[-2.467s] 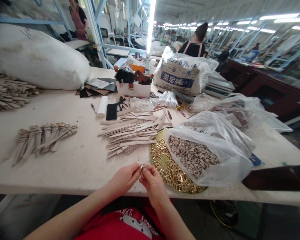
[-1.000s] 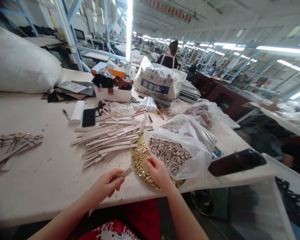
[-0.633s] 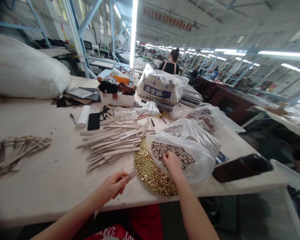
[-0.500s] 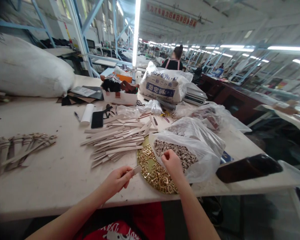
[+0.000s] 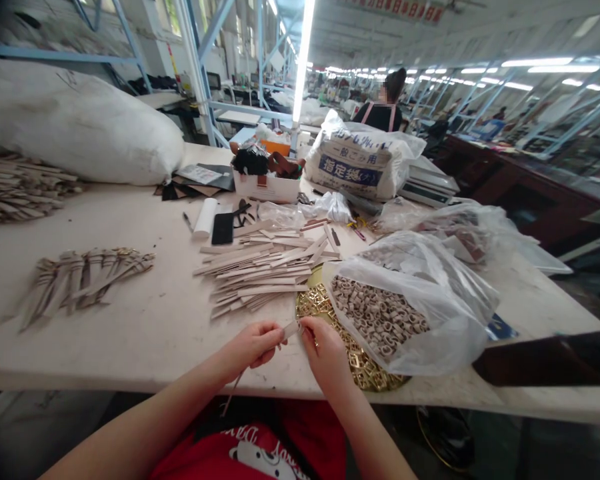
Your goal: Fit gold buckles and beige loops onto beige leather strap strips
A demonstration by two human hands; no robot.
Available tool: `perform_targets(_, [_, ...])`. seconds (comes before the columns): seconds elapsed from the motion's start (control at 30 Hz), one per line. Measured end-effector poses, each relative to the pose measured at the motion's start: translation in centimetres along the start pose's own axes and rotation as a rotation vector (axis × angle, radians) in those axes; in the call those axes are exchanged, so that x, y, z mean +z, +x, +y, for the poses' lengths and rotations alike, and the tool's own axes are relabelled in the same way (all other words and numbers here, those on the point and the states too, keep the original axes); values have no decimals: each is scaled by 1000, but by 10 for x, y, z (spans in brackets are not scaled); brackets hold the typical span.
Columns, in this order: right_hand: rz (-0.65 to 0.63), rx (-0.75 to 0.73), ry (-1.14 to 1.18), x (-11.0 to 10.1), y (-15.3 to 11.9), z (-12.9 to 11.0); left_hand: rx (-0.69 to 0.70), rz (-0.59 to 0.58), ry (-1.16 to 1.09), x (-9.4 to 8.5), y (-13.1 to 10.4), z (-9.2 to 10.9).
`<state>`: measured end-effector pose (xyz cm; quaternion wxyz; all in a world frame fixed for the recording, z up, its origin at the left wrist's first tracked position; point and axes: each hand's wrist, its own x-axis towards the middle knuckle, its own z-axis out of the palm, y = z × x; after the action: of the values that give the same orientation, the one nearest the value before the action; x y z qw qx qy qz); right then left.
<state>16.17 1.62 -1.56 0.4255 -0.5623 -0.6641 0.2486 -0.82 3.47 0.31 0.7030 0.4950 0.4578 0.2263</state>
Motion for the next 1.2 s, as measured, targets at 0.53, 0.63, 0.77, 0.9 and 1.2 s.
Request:
perform_targets(0.53, [180, 353, 463, 30, -11, -8, 44, 107, 136, -2, 6, -11])
perform_targets(0.63, [122, 427, 532, 31, -12, -3, 85, 143, 187, -4, 6, -12])
perform_targets(0.77, [91, 507, 626, 31, -14, -2, 187, 229, 292, -4, 2, -17])
perform_targets(0.9, [87, 540, 644, 29, -14, -3, 191, 182, 418, -3, -2, -14])
perform_targets(1.2, [-121, 581, 713, 27, -14, 9, 213, 107, 399, -3, -7, -16])
